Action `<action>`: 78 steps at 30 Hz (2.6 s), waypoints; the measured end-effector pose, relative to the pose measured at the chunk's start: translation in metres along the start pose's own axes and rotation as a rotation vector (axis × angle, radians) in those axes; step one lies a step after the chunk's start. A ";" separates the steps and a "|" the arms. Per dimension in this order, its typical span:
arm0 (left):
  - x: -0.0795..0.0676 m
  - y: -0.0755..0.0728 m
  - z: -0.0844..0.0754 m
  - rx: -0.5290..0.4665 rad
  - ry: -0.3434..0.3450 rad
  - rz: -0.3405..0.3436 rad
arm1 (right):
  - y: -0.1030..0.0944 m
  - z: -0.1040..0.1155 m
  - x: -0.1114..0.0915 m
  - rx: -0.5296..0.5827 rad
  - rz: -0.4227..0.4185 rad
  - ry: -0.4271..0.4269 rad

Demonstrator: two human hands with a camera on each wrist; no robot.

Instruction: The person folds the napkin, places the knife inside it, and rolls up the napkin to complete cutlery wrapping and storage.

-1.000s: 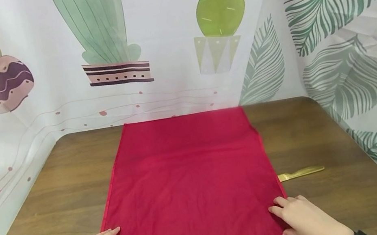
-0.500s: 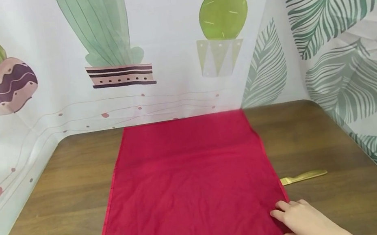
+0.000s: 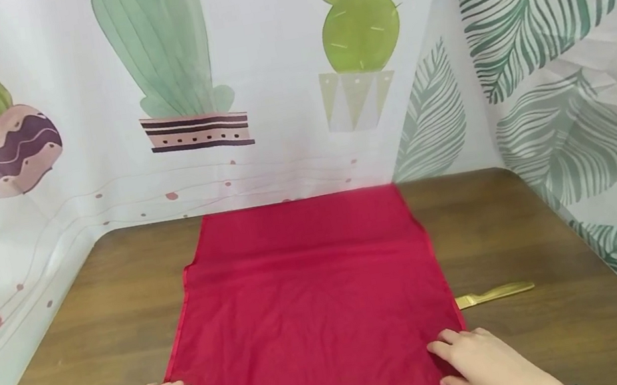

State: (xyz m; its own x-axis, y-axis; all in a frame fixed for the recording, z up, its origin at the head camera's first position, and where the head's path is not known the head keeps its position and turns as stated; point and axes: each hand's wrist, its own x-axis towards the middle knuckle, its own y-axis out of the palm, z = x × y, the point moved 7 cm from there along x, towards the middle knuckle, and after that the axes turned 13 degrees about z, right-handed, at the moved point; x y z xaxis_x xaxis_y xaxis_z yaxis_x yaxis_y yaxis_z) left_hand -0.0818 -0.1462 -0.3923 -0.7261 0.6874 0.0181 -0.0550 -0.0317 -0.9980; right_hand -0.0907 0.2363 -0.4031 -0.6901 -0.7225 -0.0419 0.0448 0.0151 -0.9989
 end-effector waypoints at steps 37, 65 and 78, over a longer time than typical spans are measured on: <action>0.113 -0.105 -0.012 -0.675 0.060 -0.226 | -0.106 0.113 0.130 0.119 -0.149 -0.199; 0.115 -0.093 -0.007 -0.592 0.185 -0.051 | -0.120 0.109 0.121 0.137 -0.221 -0.308; 0.118 -0.056 0.047 -0.447 -0.095 0.004 | -0.159 0.091 0.064 0.210 -0.363 -0.475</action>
State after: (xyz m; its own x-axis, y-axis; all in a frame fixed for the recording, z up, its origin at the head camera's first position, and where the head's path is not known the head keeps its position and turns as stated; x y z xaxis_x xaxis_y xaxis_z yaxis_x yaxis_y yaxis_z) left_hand -0.1966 -0.0975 -0.3317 -0.7862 0.6179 -0.0014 0.2346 0.2964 -0.9258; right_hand -0.0763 0.1253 -0.2454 -0.2946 -0.8848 0.3610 0.0420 -0.3894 -0.9201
